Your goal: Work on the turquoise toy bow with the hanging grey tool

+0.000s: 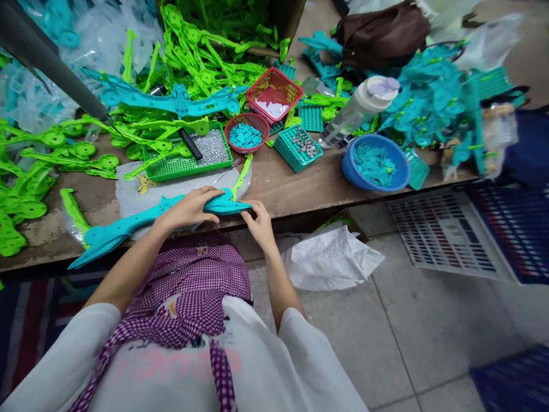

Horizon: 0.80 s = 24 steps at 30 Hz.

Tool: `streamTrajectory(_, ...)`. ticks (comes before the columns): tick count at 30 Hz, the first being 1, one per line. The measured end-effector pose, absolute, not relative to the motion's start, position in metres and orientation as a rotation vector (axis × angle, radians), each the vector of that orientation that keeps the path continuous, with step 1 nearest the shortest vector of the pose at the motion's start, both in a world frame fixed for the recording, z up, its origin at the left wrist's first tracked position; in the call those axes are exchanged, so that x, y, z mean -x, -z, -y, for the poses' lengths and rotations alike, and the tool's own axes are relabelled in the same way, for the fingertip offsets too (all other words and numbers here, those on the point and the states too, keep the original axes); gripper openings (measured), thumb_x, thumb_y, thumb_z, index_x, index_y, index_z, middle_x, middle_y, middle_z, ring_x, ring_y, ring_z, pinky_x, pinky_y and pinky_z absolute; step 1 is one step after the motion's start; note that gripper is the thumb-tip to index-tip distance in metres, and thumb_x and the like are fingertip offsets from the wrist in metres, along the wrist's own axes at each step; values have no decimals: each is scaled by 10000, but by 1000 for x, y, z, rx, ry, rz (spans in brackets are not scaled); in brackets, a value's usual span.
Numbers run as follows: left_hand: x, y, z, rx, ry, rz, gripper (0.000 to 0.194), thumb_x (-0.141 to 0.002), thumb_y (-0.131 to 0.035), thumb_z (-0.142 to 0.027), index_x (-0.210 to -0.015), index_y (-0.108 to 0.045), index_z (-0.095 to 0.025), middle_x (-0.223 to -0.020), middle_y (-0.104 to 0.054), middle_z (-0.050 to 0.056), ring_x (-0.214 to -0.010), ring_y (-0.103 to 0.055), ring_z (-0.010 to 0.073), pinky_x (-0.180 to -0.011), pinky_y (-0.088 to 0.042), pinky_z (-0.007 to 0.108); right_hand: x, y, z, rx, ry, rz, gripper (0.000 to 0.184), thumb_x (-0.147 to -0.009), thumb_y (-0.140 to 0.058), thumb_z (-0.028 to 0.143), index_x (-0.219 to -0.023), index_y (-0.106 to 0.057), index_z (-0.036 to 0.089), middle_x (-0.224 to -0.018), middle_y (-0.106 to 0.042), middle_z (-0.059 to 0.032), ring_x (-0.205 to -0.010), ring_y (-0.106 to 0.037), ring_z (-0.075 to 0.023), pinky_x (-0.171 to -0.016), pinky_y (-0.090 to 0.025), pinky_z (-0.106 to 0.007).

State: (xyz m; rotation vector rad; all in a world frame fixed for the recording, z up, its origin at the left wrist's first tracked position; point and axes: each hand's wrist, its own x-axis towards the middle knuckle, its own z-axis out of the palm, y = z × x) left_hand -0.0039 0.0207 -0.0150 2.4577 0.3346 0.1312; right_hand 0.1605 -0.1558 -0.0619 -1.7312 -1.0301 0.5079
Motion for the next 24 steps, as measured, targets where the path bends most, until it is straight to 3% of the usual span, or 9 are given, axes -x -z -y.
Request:
streamTrajectory(6,0,13,-26,-2452,-56,-366,620,-872,-670,-436,-1417,-503,-191,-1403,-574,140,-1300,-530,269,-1103,-387,417,-159,66,145,1649,-567,984,254,-807,-656,389,-934,-692,173,-975,-679,-70,-965,-631,-208,-931,-490,-380)
streamTrajectory(11,-1,15,-27,-2446,-89,-364,619,-845,-706,-429,-1398,-527,-218,-1416,-573,119,-1328,-513,259,-1124,-371,429,-144,71,145,1693,-388,956,205,-831,-635,387,-835,-676,185,-934,-653,-64,-946,-618,-200,-928,-486,-372)
streamTrajectory(18,0,25,-25,-2429,-143,-382,651,-769,-788,-397,-1356,-563,-228,-1360,-614,106,-1264,-564,260,-1085,-420,431,-119,87,159,1861,-136,1006,336,-890,-542,467,-1010,-721,208,-1184,-603,-139,-1165,-564,-272,-1040,-434,-487)
streamTrajectory(24,2,32,-19,-2583,-174,-329,726,-753,-791,-463,-1382,-528,-212,-1464,-505,160,-1371,-453,306,-1133,-347,483,-131,71,172,1812,176,729,289,-935,-479,392,-998,-692,207,-1026,-655,-112,-1035,-633,-232,-946,-516,-442)
